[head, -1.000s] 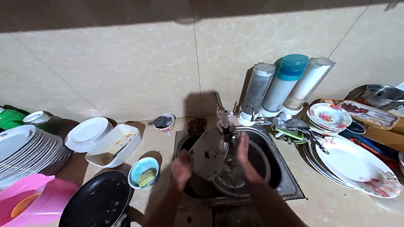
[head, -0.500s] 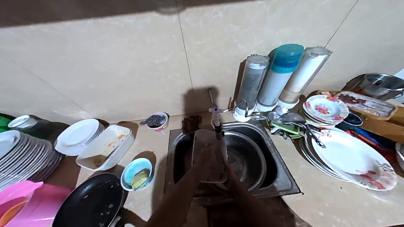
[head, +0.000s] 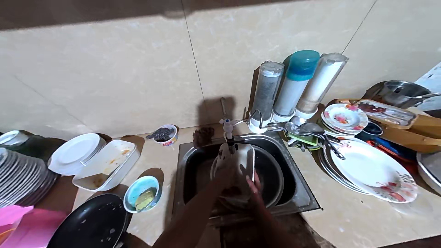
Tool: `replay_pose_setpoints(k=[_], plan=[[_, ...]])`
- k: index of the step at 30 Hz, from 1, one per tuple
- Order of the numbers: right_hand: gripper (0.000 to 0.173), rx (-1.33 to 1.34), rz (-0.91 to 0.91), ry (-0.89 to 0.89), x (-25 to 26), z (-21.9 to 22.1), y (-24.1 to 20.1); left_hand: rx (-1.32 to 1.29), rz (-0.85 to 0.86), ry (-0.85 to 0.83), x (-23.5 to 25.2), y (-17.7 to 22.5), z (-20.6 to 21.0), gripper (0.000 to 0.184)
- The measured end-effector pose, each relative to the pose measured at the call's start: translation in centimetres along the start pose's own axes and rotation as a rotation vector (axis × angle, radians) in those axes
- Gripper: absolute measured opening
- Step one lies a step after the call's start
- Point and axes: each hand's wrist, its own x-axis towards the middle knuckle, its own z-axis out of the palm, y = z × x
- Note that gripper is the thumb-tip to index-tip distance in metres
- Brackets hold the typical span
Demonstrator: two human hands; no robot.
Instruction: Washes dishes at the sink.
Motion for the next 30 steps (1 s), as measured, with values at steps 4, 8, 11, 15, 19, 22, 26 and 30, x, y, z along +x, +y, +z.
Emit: replay_pose_setpoints(k=[4, 8, 11, 15, 19, 22, 26, 30], plan=[[0.065, -0.064, -0.042, 0.09, 0.4, -0.8, 0.2, -0.141, 0.247, 0.065, -1.8, 0.8, 2.9, 0.048], [0.07, -0.161, -0.048, 0.119, 0.7, -1.9, -0.6, -0.044, 0.176, 0.262, -1.3, -1.0, 3.0, 0.037], [0.068, -0.23, -0.027, 0.047, 0.4, -2.3, -0.9, 0.132, 0.123, 0.247, 1.1, -2.5, 0.1, 0.039], [0.068, -0.22, -0.04, 0.016, 0.3, -2.5, -1.1, 0.332, 0.254, 0.196, 3.7, -4.2, -1.3, 0.051], [0.064, -0.161, -0.044, 0.044, 0.4, -2.4, -0.8, 0.274, 0.215, 0.122, 2.9, -4.2, 0.5, 0.062], [0.062, -0.138, -0.018, 0.062, 0.4, -2.2, -0.9, 0.279, 0.214, 0.133, 1.3, -3.2, 2.4, 0.06], [0.059, -0.129, -0.012, 0.087, 0.6, -2.0, -0.8, 0.271, 0.255, -0.023, 0.2, -1.9, 3.3, 0.051], [0.061, -0.095, -0.02, 0.085, 1.0, -1.9, -0.5, 0.137, 0.197, -0.014, 0.4, -1.1, 2.7, 0.046]])
